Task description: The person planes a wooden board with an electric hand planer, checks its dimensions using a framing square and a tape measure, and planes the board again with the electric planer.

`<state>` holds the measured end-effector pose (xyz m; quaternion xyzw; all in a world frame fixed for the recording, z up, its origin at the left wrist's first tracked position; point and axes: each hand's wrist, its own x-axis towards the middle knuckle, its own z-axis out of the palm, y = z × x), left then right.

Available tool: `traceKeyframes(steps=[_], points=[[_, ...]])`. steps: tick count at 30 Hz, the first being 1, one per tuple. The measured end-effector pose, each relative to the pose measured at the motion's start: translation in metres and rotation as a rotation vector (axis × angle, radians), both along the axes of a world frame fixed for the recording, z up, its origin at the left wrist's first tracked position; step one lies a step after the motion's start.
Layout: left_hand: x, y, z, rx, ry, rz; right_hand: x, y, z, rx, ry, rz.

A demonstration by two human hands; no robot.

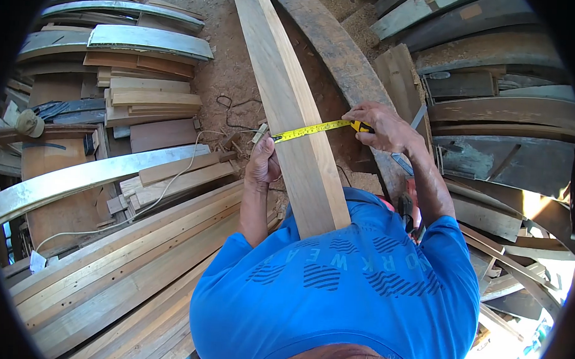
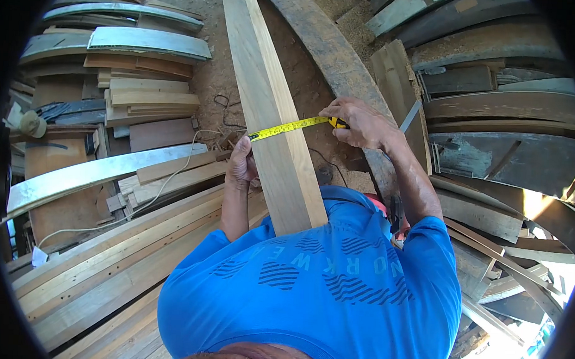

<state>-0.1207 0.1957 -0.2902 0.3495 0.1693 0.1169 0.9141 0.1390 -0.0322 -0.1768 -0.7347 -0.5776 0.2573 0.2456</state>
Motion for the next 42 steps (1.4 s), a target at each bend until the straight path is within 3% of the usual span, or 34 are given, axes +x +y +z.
traceKeyframes(steps=[2,9,11,13,16,22,25,26,28,29,31,32,38,42], points=[[-0.001,0.001,0.001,-0.103,-0.027,-0.013,-0.001,0.000,-0.001,-0.013,-0.006,-0.007],[0.001,-0.021,0.016,0.002,-0.017,0.006,0.002,-0.003,-0.003,0.049,0.011,0.046],[0.001,-0.049,0.030,-0.005,0.025,0.028,-0.004,-0.006,-0.001,0.063,0.142,-0.021],[0.015,-0.075,0.031,-0.303,-0.316,-0.152,-0.008,-0.016,-0.015,0.228,0.224,-0.037],[0.018,-0.098,0.045,-0.647,-0.346,-0.115,-0.033,-0.031,-0.030,0.197,0.382,-0.261],[0.047,-0.087,0.100,-0.415,-0.459,-0.201,-0.049,-0.073,-0.075,0.144,0.436,-0.311],[0.067,-0.097,0.200,-0.518,-0.550,-0.173,-0.042,-0.095,-0.105,0.190,0.564,-0.279],[0.072,-0.095,0.225,-0.412,-0.574,-0.188,-0.041,-0.101,-0.118,0.280,0.600,-0.252],[0.086,-0.084,0.260,-0.196,-0.622,-0.214,-0.050,-0.112,-0.072,0.199,0.565,-0.303],[0.095,-0.076,0.267,-0.217,-0.698,-0.158,-0.056,-0.113,-0.050,0.190,0.496,-0.311],[0.111,-0.063,0.277,-0.233,-0.804,-0.069,-0.055,-0.116,-0.048,0.023,0.532,-0.402],[0.118,-0.059,0.280,-0.225,-0.835,-0.035,-0.056,-0.121,-0.055,0.072,0.571,-0.403],[0.140,-0.058,0.294,-0.212,-0.867,-0.053,-0.057,-0.148,-0.069,0.076,0.574,-0.459],[0.138,-0.064,0.308,-0.118,-0.764,0.102,-0.052,-0.162,-0.082,0.060,0.538,-0.479]])
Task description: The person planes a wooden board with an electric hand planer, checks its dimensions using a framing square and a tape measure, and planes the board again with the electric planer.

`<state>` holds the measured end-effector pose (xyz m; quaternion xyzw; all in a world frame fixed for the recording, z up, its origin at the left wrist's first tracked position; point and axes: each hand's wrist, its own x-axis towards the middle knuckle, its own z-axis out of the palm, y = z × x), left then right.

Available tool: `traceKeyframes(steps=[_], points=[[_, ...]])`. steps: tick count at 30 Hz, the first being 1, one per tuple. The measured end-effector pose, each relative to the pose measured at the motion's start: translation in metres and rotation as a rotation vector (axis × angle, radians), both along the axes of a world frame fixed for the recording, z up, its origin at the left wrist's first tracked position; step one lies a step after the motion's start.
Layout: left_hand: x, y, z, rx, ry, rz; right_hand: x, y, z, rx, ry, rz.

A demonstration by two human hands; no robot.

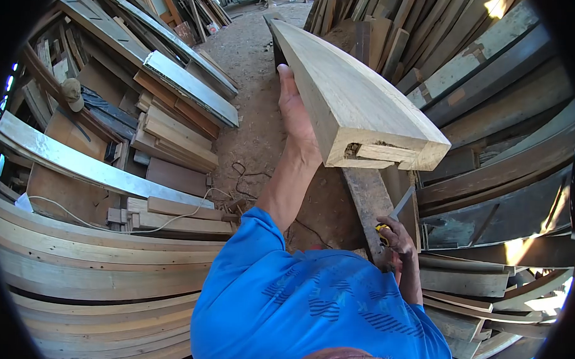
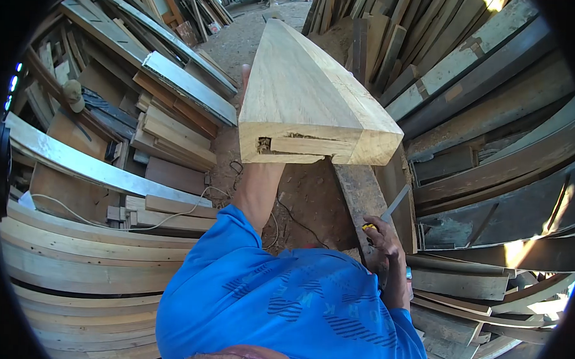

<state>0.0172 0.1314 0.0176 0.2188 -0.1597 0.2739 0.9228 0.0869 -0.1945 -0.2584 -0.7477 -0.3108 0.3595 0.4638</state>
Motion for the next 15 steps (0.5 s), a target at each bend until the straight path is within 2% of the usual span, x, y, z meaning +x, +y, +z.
traceKeyframes(steps=[5,8,11,12,13,14,15], points=[[0.004,0.009,-0.010,-0.029,-0.077,-0.101,-0.001,-0.004,-0.005,0.011,0.019,-0.049],[0.010,0.011,-0.027,-0.014,-0.217,-0.290,0.000,-0.004,0.002,0.020,0.039,-0.122],[-0.003,-0.027,-0.033,-0.066,0.155,-0.215,-0.001,-0.014,-0.006,0.146,0.036,-0.317],[-0.004,-0.042,-0.045,0.117,0.118,-0.358,-0.002,-0.019,-0.010,0.233,0.245,-0.434],[-0.004,-0.056,-0.066,0.024,0.184,-0.384,-0.005,-0.025,-0.010,0.335,0.448,-0.568],[-0.005,-0.068,-0.094,-0.064,0.263,-0.416,-0.008,-0.030,-0.004,0.349,0.525,-0.728],[-0.004,-0.080,-0.131,-0.094,0.334,-0.398,-0.012,-0.039,-0.002,0.515,0.681,-0.807]])
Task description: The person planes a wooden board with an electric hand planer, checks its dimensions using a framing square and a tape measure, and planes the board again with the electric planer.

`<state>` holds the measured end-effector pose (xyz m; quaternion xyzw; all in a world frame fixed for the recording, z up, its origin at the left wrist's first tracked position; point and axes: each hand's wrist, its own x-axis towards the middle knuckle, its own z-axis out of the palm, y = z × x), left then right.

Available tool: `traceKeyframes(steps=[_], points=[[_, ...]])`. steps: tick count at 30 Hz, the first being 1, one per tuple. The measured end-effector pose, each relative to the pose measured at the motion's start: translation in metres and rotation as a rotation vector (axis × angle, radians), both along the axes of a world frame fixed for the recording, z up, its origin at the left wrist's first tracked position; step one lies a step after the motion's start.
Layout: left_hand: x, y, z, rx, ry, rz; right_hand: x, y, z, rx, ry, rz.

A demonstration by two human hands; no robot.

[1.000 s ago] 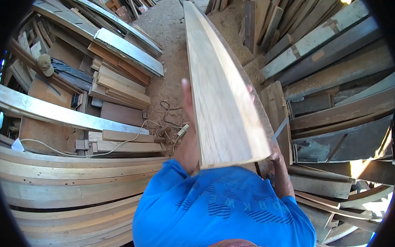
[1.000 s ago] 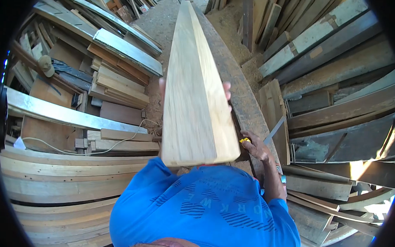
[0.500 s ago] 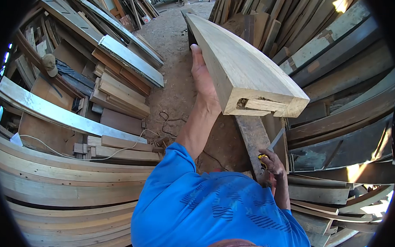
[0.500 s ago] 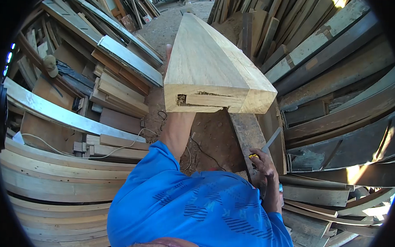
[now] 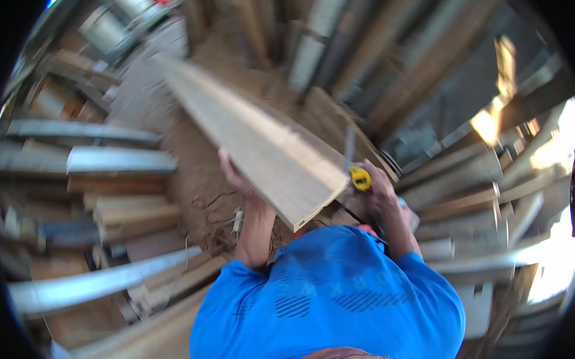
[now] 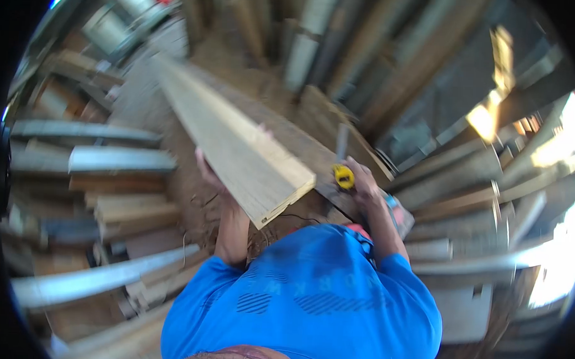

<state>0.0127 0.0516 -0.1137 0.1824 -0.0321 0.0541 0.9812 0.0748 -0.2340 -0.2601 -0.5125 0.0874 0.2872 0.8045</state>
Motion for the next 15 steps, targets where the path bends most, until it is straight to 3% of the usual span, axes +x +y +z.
traceKeyframes(steps=[2,3,5,7,9,11,12,13,14,15], points=[[0.001,-0.018,-0.073,0.033,0.157,0.053,0.001,-0.028,-0.033,0.401,0.186,-0.200],[-0.001,-0.022,-0.106,0.074,0.237,0.092,-0.008,-0.039,-0.018,0.387,0.259,-0.342],[-0.006,-0.024,-0.177,0.311,0.476,0.230,-0.027,-0.066,-0.012,0.317,0.228,-0.378],[-0.012,-0.031,-0.216,0.445,0.499,0.273,-0.047,-0.094,-0.012,0.380,0.167,-0.414],[-0.017,-0.027,-0.264,0.436,0.554,0.262,-0.069,-0.124,-0.007,0.208,0.146,-0.594],[-0.018,-0.029,-0.294,0.489,0.702,0.325,-0.080,-0.173,-0.037,-0.132,-0.021,-0.622],[-0.019,-0.028,-0.306,0.520,0.770,0.368,-0.084,-0.201,-0.044,-0.272,0.074,-0.667],[-0.015,-0.025,-0.319,0.503,0.775,0.339,-0.086,-0.230,-0.053,-0.485,0.057,-0.679],[-0.016,-0.020,-0.334,0.482,0.784,0.311,-0.091,-0.264,-0.058,-0.865,-0.014,-0.659],[-0.021,-0.019,-0.346,0.458,0.801,0.291,-0.090,-0.267,-0.003,-0.878,0.103,-0.744]])
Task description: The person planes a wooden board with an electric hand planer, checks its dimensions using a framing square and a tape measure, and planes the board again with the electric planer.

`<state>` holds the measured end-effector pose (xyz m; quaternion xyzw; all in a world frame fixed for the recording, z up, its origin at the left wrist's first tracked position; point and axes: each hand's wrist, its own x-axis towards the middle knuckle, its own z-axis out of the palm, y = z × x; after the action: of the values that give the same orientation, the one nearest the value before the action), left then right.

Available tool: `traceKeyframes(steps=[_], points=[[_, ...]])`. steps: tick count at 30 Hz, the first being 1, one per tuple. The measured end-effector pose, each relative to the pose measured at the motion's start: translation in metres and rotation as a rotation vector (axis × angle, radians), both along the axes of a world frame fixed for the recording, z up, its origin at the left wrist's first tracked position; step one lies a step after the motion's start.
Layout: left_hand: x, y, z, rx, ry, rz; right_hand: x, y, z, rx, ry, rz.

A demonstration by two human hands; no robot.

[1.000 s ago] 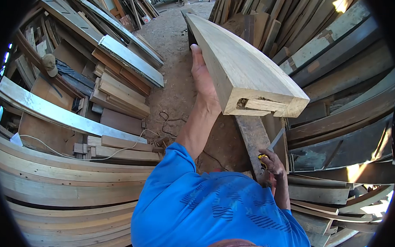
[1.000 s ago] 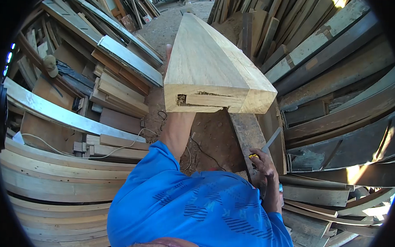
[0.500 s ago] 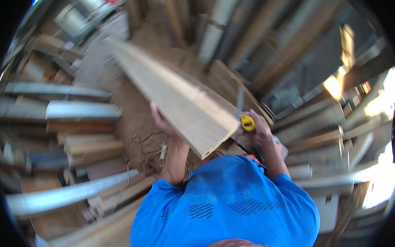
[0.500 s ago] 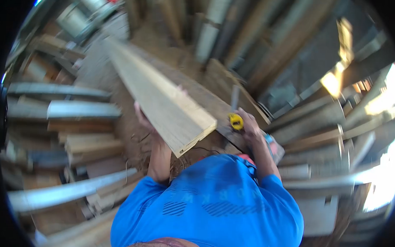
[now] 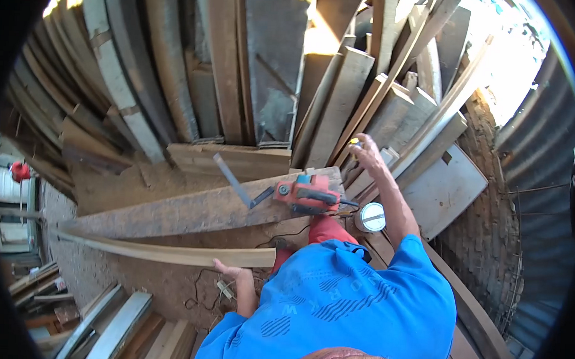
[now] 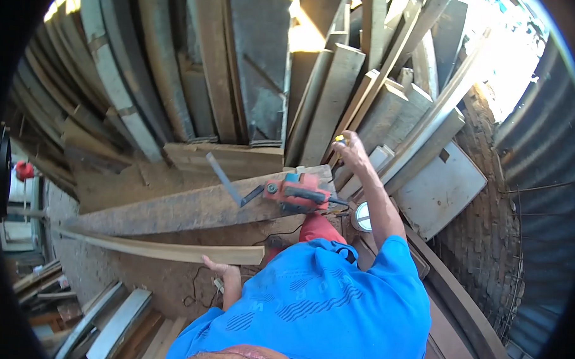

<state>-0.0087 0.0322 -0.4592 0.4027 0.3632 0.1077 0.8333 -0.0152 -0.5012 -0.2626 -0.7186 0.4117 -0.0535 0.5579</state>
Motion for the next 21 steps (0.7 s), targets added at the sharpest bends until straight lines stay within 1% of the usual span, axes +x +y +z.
traceKeyframes(steps=[1,2,3,4,5,6,8,9,10,13,16,18,20,21], points=[[0.001,-0.007,-0.001,0.024,0.033,0.012,-0.003,-0.047,-0.039,-0.257,-0.026,-0.002],[0.007,-0.016,0.007,0.050,0.061,0.021,-0.002,-0.087,-0.055,-0.373,0.020,-0.035],[0.011,-0.023,0.008,0.076,0.090,0.029,0.002,-0.111,-0.048,-0.432,0.091,-0.078],[0.015,-0.017,-0.013,0.071,0.092,0.018,0.005,-0.137,-0.038,-0.495,0.161,-0.125],[0.020,-0.035,0.006,0.010,0.144,0.017,0.007,-0.170,-0.046,-0.557,0.154,-0.152],[0.024,-0.044,0.010,-0.046,0.131,-0.016,0.010,-0.198,-0.050,-0.580,0.162,-0.200],[0.036,-0.033,-0.038,-0.081,0.115,-0.015,0.016,-0.244,-0.056,-0.621,0.190,-0.286],[0.043,-0.040,-0.044,-0.066,0.134,-0.017,0.018,-0.267,-0.058,-0.597,0.225,-0.293],[0.046,-0.042,-0.049,-0.045,0.153,-0.012,0.019,-0.288,-0.061,-0.631,0.261,-0.294],[0.038,-0.035,-0.046,0.002,0.183,-0.015,0.022,-0.339,-0.077,-0.683,0.343,-0.260],[0.037,-0.027,-0.059,0.021,0.158,-0.018,0.029,-0.365,-0.082,-0.677,0.393,-0.264],[0.045,-0.029,-0.063,0.021,0.124,-0.027,0.032,-0.391,-0.103,-0.696,0.437,-0.242],[0.045,-0.034,-0.056,0.039,0.176,0.036,0.040,-0.409,-0.121,-0.748,0.468,-0.274],[0.048,-0.041,-0.049,0.044,0.200,0.067,0.046,-0.414,-0.130,-0.711,0.429,-0.243]])
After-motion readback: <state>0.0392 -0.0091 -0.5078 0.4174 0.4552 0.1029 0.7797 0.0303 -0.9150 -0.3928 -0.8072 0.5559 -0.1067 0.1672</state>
